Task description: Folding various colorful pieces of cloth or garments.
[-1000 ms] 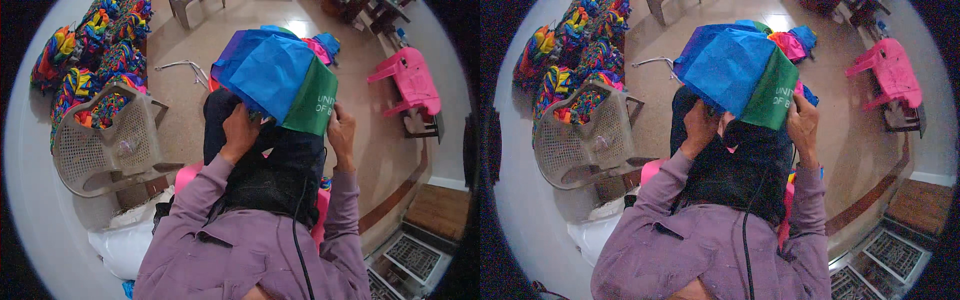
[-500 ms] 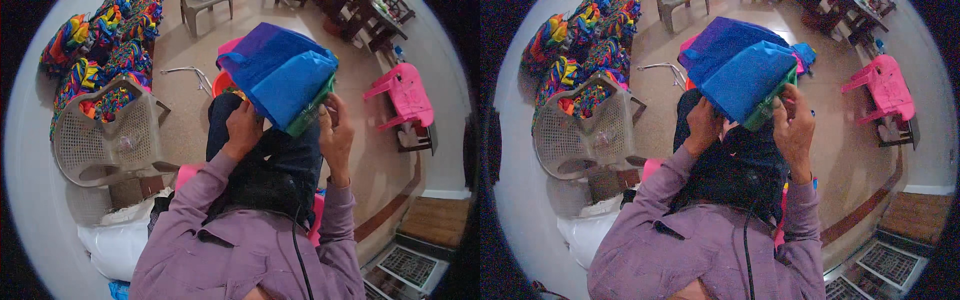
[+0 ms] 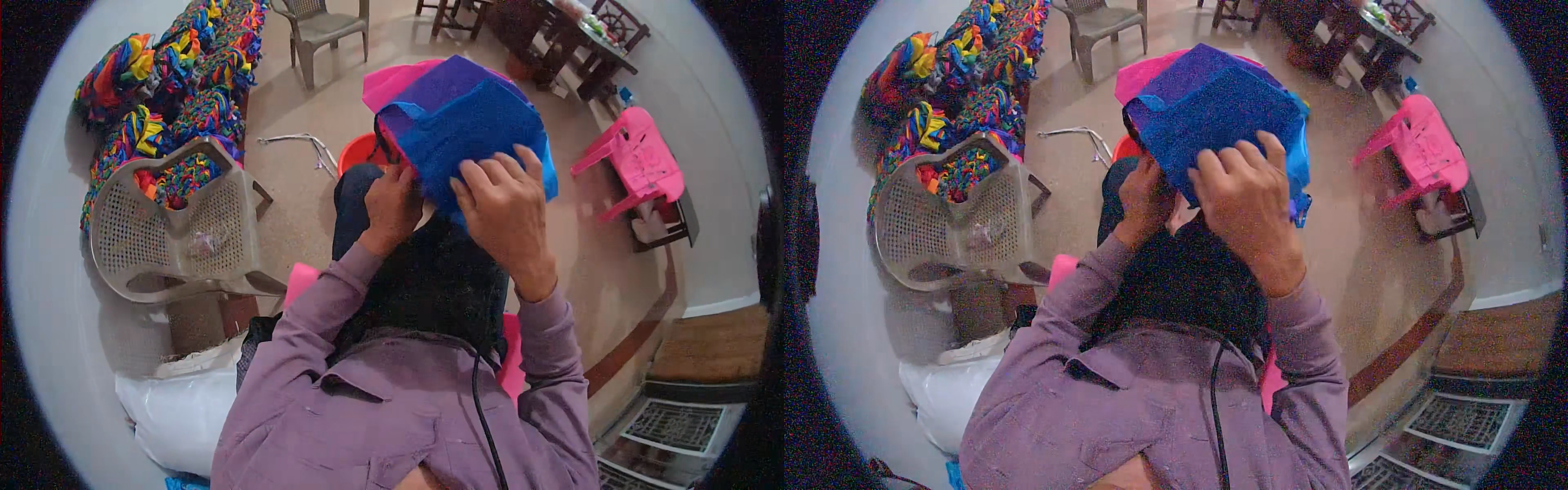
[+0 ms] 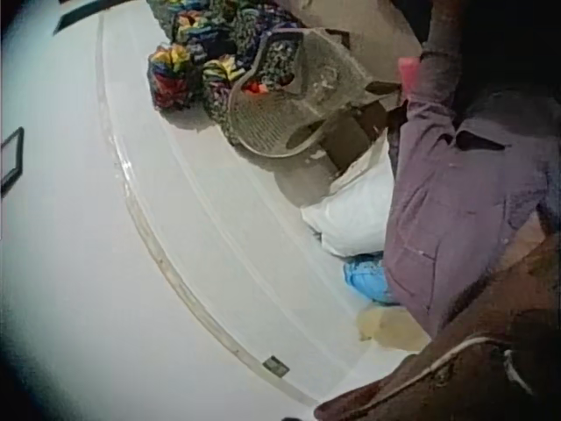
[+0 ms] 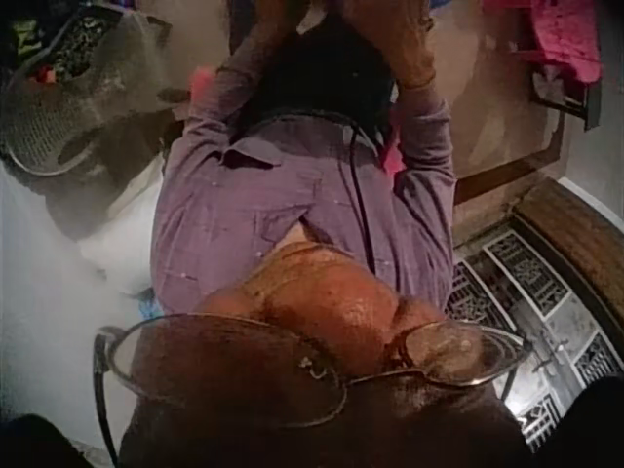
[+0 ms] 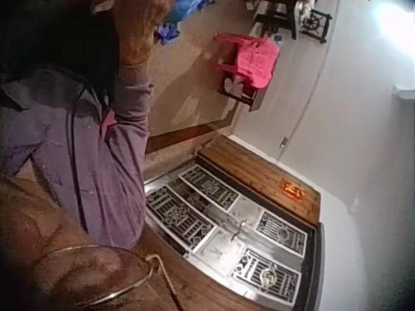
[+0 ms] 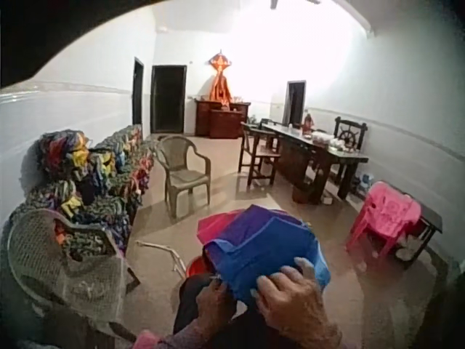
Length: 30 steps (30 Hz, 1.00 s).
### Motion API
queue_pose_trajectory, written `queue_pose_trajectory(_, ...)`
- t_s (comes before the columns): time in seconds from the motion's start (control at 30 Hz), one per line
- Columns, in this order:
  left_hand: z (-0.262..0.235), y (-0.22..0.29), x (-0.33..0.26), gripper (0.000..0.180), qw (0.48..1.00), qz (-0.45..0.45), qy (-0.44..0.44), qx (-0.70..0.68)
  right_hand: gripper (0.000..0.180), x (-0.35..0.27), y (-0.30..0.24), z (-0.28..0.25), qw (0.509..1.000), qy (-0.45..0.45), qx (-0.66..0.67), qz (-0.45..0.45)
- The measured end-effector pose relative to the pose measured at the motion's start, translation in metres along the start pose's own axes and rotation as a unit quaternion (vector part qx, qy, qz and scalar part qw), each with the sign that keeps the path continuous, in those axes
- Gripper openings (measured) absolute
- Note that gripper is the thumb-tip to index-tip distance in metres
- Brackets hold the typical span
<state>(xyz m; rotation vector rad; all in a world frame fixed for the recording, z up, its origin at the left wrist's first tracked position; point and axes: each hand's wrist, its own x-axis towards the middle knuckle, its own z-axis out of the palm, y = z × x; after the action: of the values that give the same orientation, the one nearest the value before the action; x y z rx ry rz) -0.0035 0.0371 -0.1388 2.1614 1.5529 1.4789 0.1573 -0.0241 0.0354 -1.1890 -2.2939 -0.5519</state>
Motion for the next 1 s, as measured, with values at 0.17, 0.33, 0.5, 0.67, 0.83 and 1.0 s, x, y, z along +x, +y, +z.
queue_pose_trajectory(0.17,-0.001,0.004,0.0,0.038,0.997,-0.008,0.055,-0.045,0.022,-0.031,0.018,0.005,0.987,-0.12,0.001,0.105)
queue_pose_trajectory(0.33,0.0,0.006,0.002,0.043,0.981,-0.105,0.018,-0.164,0.034,-0.058,0.038,0.032,0.952,-0.124,0.133,0.248)
queue_pose_trajectory(0.5,0.002,0.014,0.001,0.036,0.97,-0.126,0.028,-0.205,0.043,-0.056,0.034,0.05,0.898,-0.072,0.287,0.327)
queue_pose_trajectory(0.67,-0.007,0.032,-0.002,0.028,0.986,-0.035,0.062,-0.152,0.05,-0.056,0.044,0.091,0.851,0.024,0.411,0.325)
queue_pose_trajectory(0.83,-0.004,0.047,-0.014,0.03,0.998,0.034,-0.016,-0.041,0.051,-0.095,0.071,0.117,0.939,-0.019,0.266,0.216)
queue_pose_trajectory(1.0,0.027,0.039,-0.028,0.036,0.987,-0.044,-0.011,-0.151,0.051,-0.094,0.081,0.148,0.751,0.085,0.593,0.278)
